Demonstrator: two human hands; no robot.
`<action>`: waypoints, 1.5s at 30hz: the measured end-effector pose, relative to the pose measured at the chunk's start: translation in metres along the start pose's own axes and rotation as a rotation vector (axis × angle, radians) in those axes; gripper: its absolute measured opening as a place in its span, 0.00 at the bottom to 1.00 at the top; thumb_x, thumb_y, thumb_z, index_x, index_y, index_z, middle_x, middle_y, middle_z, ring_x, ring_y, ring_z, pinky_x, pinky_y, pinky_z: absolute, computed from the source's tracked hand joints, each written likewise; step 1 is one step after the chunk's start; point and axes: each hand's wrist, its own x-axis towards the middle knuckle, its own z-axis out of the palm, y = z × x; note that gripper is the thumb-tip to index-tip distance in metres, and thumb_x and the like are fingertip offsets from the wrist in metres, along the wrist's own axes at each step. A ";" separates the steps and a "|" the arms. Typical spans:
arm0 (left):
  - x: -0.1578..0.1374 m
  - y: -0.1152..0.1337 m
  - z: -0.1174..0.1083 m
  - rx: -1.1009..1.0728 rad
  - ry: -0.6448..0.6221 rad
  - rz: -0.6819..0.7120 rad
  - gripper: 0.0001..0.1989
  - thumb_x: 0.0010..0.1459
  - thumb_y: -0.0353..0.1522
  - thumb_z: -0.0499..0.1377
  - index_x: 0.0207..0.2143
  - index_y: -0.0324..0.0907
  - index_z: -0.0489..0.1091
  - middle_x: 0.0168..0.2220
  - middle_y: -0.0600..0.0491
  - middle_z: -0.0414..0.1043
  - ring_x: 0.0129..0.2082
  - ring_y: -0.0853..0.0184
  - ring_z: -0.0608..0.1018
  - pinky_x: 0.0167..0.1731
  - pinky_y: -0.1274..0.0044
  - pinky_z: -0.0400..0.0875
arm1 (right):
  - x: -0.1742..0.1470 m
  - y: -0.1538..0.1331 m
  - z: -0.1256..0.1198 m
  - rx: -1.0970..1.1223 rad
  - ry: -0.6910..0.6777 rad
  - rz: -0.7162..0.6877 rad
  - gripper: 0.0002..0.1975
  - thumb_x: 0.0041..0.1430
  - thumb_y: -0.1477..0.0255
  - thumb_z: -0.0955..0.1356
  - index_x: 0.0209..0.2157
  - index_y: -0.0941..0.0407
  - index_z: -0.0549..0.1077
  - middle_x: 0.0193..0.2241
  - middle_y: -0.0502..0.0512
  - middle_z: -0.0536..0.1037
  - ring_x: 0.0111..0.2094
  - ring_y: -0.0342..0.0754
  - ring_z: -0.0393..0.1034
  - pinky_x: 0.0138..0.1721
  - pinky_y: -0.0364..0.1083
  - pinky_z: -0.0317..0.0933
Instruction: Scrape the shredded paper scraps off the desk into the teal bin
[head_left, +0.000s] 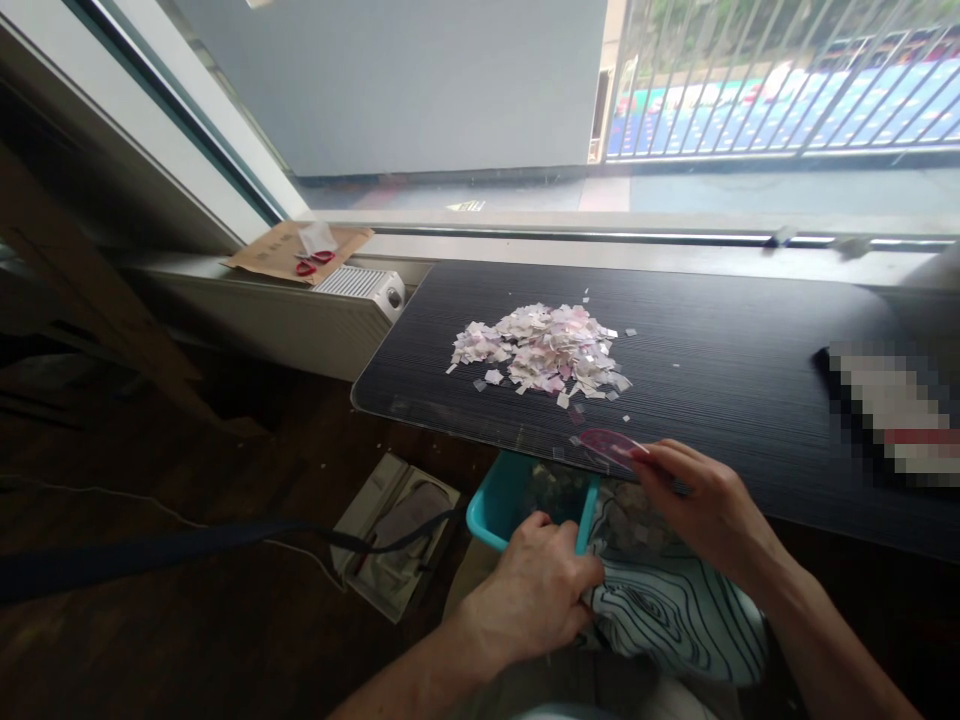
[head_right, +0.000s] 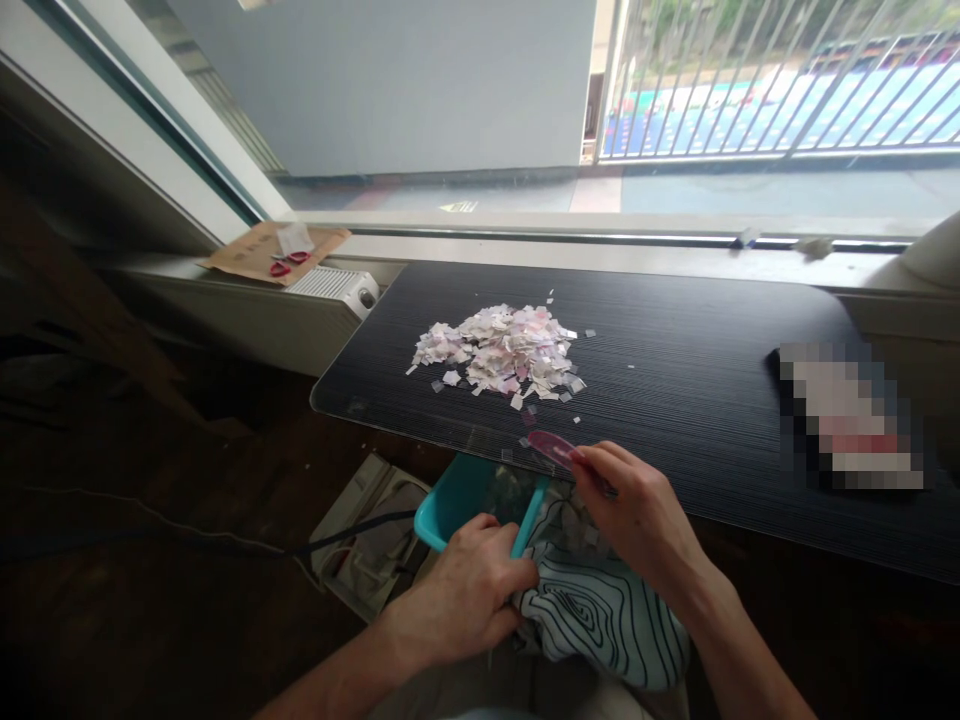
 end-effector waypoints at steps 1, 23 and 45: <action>0.000 0.000 0.000 0.005 0.006 0.000 0.06 0.55 0.37 0.60 0.30 0.43 0.70 0.30 0.51 0.66 0.33 0.61 0.70 0.37 0.71 0.63 | 0.002 -0.002 0.002 0.023 -0.017 -0.011 0.08 0.61 0.69 0.63 0.36 0.55 0.73 0.31 0.53 0.75 0.28 0.44 0.69 0.30 0.42 0.63; -0.008 0.002 0.001 0.030 0.056 -0.013 0.07 0.55 0.38 0.60 0.31 0.44 0.70 0.30 0.52 0.67 0.33 0.61 0.71 0.36 0.71 0.62 | -0.001 -0.017 0.007 0.065 -0.168 -0.041 0.11 0.63 0.69 0.61 0.33 0.56 0.74 0.29 0.52 0.74 0.27 0.43 0.67 0.29 0.42 0.60; 0.001 -0.007 -0.004 0.045 0.048 -0.009 0.07 0.53 0.38 0.61 0.30 0.45 0.70 0.29 0.52 0.67 0.32 0.61 0.71 0.35 0.72 0.62 | 0.015 -0.009 0.005 0.081 -0.185 -0.036 0.11 0.63 0.69 0.61 0.34 0.56 0.74 0.29 0.52 0.72 0.28 0.42 0.66 0.29 0.42 0.58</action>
